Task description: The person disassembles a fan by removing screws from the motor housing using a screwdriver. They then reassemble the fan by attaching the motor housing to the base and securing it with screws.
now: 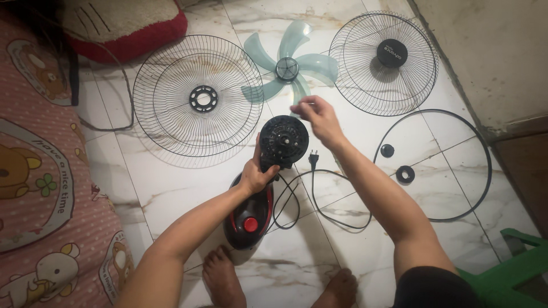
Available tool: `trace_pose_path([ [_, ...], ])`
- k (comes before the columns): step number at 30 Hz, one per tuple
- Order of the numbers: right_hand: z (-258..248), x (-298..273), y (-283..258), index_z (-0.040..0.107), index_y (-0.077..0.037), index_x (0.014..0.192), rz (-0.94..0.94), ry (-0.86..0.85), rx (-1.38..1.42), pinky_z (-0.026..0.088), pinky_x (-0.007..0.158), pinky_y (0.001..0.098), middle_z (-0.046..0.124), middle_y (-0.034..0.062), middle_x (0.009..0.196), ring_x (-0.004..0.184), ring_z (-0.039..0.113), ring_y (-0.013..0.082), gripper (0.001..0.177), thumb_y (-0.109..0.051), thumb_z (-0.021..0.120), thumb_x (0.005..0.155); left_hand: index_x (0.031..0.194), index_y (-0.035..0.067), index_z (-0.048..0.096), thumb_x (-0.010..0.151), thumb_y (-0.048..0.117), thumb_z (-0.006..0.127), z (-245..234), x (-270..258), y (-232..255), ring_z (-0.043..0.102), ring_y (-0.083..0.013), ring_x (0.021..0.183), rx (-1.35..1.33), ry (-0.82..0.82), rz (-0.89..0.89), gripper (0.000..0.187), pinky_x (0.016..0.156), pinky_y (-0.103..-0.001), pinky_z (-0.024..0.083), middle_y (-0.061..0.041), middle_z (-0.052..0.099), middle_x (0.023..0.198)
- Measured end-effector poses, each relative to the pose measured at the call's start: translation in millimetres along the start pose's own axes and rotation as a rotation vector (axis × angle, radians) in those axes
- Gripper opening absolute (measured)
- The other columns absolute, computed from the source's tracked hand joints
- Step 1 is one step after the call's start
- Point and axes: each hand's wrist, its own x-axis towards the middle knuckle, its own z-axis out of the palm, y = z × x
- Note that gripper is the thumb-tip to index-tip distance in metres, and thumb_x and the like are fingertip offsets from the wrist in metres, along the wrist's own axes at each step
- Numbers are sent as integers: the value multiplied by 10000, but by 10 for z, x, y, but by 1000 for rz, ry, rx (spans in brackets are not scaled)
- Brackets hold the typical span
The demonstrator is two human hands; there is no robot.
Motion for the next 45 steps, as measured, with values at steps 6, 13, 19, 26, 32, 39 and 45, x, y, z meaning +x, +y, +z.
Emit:
trace_pose_path([
  [6,379,-78,-182,575,-38,1138,81,9,-32,610,825,294,766,146,1056,947,738,176,140,-146,539,1056,1640,96,-104,899,506,666,22,14,-50,731,-431,1053,75,2,29,1145,921,-441,580,-224,738,1195],
  [13,399,-68,-183,589,-25,1164,-24,-95,-68,584,928,294,752,113,1102,1026,709,151,154,-129,543,1061,1627,99,-137,891,547,648,6,-4,-122,734,-434,1042,89,2,-2,1166,931,-453,582,-220,744,1155],
  [19,330,-74,-124,668,-13,1130,-21,-51,-150,550,917,305,731,93,1084,1006,668,143,174,-158,617,1050,1635,101,-109,896,507,674,13,-27,-33,736,-421,1067,41,29,30,1150,925,-441,579,-214,742,1182],
  [26,121,-103,-456,705,-38,1107,-146,-20,-580,574,833,340,738,82,1033,947,704,176,175,-165,680,988,1637,90,-84,857,512,669,13,-35,66,735,-404,1065,22,14,-53,1163,937,-424,573,-207,742,1167],
  [32,134,-185,-813,716,-43,1077,-196,-226,-797,566,778,357,738,123,960,873,717,244,182,-52,715,895,1637,76,-51,852,533,686,60,6,24,693,-438,1137,76,38,-13,1170,986,-445,542,-230,713,1249],
  [39,89,-153,-817,739,-98,1048,-224,-261,-784,570,801,340,720,76,1002,900,707,233,184,-54,735,869,1638,79,-44,865,535,678,55,8,32,689,-450,1137,93,50,6,1152,993,-452,536,-241,702,1257],
  [45,94,-155,-587,821,-231,950,-354,-165,-992,398,930,432,474,44,1044,1017,440,291,189,-186,867,773,1635,93,-65,841,537,670,45,14,41,692,-449,1121,87,24,-42,1169,991,-455,534,-221,730,1209],
])
